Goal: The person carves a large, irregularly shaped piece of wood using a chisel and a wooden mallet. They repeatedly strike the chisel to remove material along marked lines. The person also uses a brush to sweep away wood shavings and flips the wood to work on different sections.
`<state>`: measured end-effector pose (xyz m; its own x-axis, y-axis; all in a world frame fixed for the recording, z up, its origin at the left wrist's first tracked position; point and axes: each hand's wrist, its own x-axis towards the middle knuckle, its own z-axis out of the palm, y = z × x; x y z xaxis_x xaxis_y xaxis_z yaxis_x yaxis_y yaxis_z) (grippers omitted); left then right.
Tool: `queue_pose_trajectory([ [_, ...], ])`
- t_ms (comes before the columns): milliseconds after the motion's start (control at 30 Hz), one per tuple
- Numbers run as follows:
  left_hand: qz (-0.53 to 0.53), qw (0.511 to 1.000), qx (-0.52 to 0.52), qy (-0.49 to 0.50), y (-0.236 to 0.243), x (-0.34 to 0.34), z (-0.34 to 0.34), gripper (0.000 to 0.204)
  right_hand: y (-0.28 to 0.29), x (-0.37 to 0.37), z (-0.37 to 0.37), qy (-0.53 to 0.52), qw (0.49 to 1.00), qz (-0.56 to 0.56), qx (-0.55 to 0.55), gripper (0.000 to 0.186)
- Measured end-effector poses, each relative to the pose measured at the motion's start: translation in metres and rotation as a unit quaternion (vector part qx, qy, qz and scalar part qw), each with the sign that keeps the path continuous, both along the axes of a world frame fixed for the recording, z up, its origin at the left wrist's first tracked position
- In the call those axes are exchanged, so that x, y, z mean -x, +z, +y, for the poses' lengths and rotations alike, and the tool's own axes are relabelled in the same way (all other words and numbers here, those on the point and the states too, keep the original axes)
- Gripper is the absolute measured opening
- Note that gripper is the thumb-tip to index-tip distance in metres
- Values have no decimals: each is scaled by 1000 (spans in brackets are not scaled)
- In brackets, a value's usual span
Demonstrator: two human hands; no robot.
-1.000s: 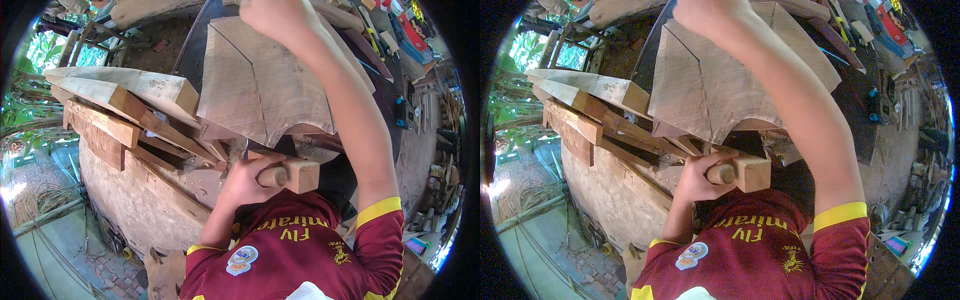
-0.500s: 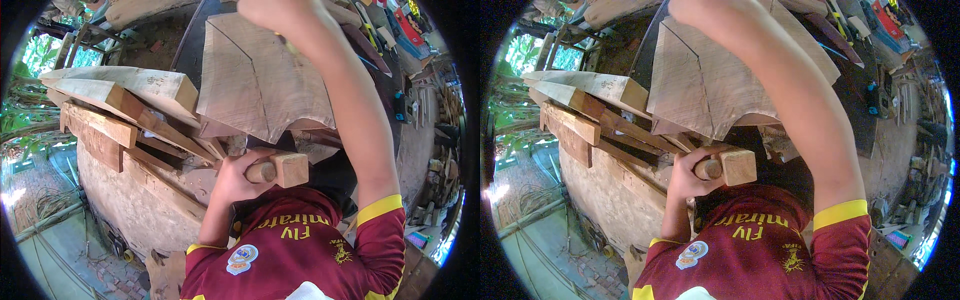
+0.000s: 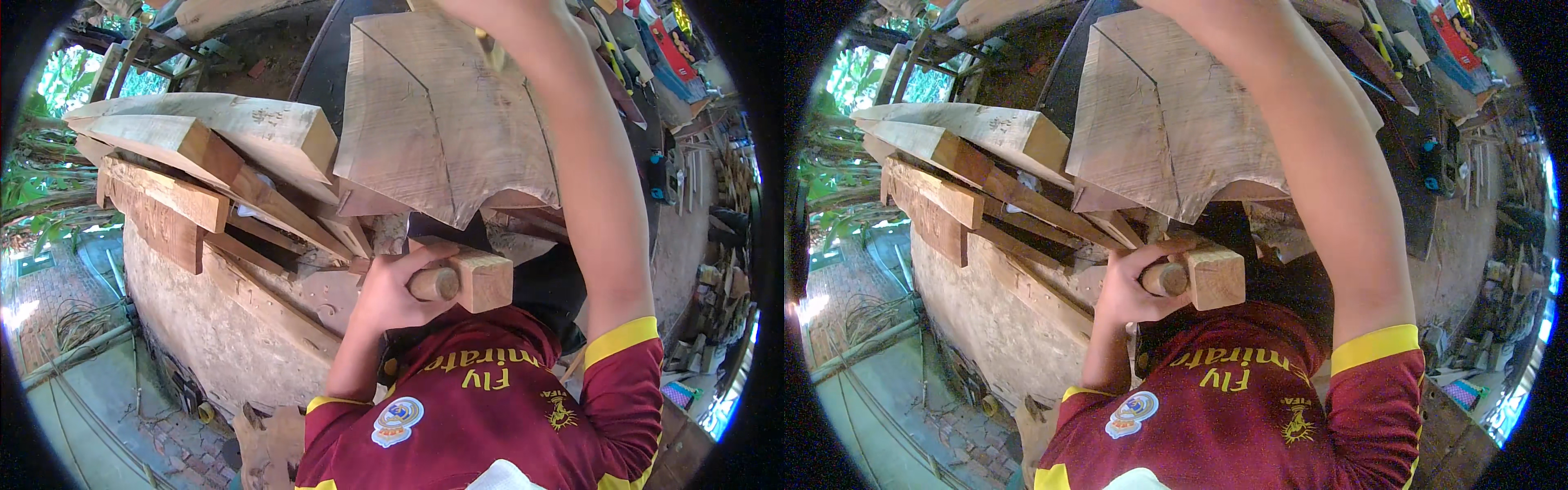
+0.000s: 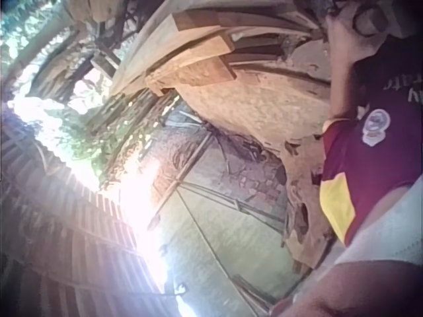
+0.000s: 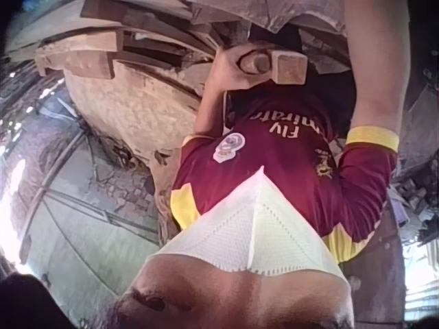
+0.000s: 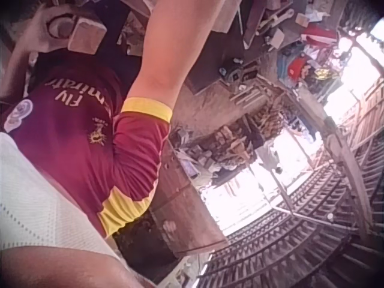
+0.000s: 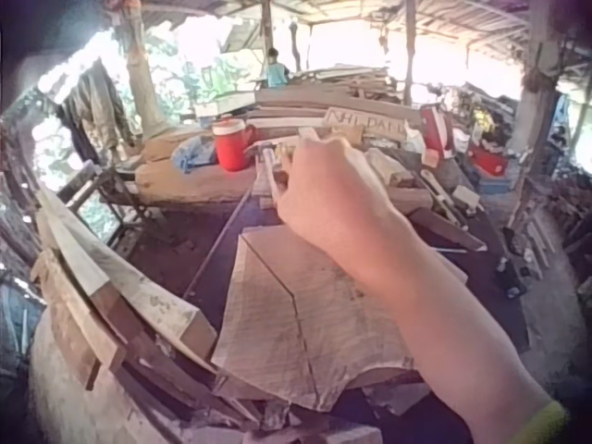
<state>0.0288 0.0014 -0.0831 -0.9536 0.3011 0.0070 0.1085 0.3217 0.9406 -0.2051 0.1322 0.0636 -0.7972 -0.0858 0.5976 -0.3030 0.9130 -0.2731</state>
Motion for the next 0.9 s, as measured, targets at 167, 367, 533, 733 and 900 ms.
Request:
queue_pose_trajectory([
  [167, 29, 1000, 1, 2, 0, 0, -1, 50, -12, 16, -16, 129, 955, -178, 197, 27],
  [367, 36, 999, -18, -4, -1, 0, 0, 50, -26, 30, 7, 202, 900, -68, 379, 18],
  [533, 6, 1000, -7, -8, 4, -1, -1, 49, 2, 8, 19, 6, 1000, -2, 14, 13],
  [733, 29, 1000, 2, -1, 1, -1, -2, 51, -34, 42, 7, 223, 886, -141, 382, 13],
  [900, 50, 999, -4, 13, 0, -2, -6, 53, -26, 33, 17, 183, 922, -27, 340, 16],
])
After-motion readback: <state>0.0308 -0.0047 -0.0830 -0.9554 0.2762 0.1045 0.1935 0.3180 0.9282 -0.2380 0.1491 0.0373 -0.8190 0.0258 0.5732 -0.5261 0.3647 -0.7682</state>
